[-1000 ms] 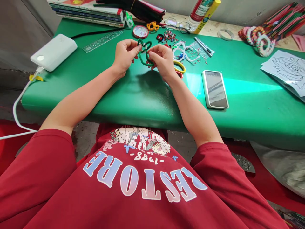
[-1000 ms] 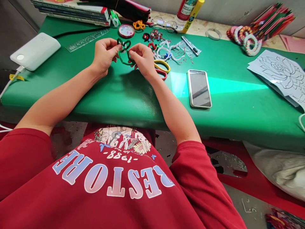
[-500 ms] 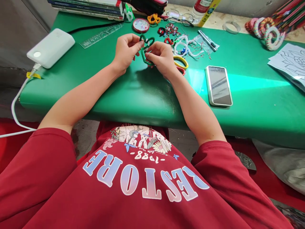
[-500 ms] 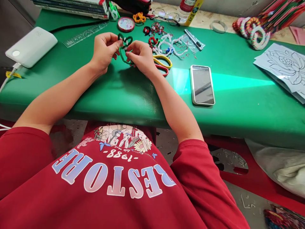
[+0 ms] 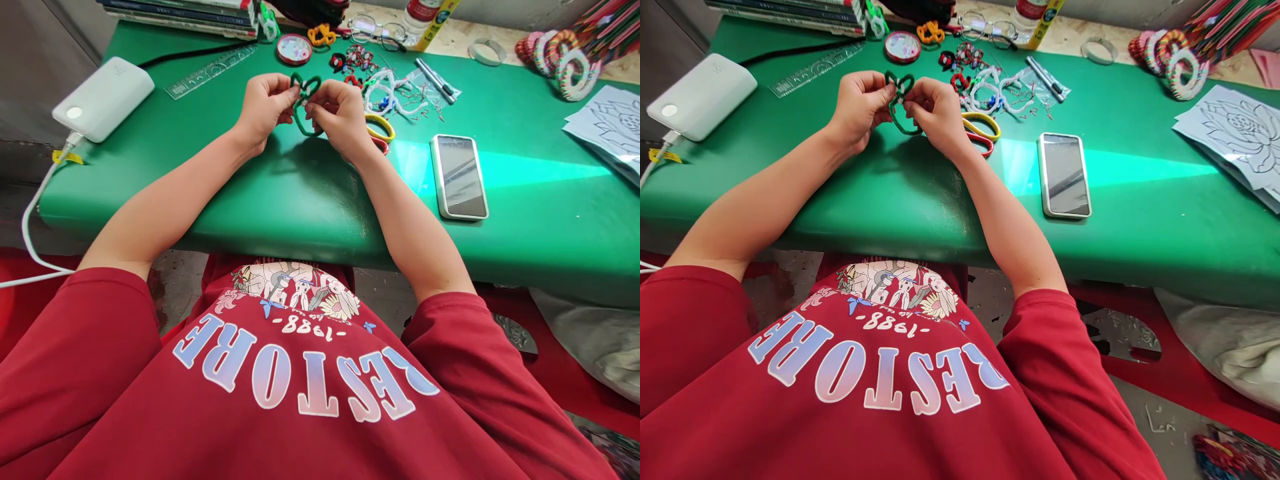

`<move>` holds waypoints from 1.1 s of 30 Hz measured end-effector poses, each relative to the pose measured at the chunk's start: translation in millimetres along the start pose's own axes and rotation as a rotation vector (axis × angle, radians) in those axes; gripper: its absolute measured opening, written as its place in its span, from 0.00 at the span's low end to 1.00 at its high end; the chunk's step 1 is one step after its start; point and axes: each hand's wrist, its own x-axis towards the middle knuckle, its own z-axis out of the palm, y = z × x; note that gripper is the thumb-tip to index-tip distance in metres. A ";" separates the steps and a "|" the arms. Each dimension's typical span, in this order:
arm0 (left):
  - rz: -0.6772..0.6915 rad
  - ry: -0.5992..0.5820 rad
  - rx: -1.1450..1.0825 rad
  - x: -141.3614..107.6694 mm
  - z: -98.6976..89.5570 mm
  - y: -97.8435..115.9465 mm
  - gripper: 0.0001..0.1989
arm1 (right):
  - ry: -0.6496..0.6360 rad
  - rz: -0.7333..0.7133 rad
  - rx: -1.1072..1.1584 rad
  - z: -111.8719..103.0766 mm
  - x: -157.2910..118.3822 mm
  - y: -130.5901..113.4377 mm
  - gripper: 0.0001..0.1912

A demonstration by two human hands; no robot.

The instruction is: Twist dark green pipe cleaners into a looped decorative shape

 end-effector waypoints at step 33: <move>-0.176 -0.133 0.146 -36.4 -3.5 61.6 0.29 | 0.091 -0.115 0.017 1.7 8.6 22.4 0.24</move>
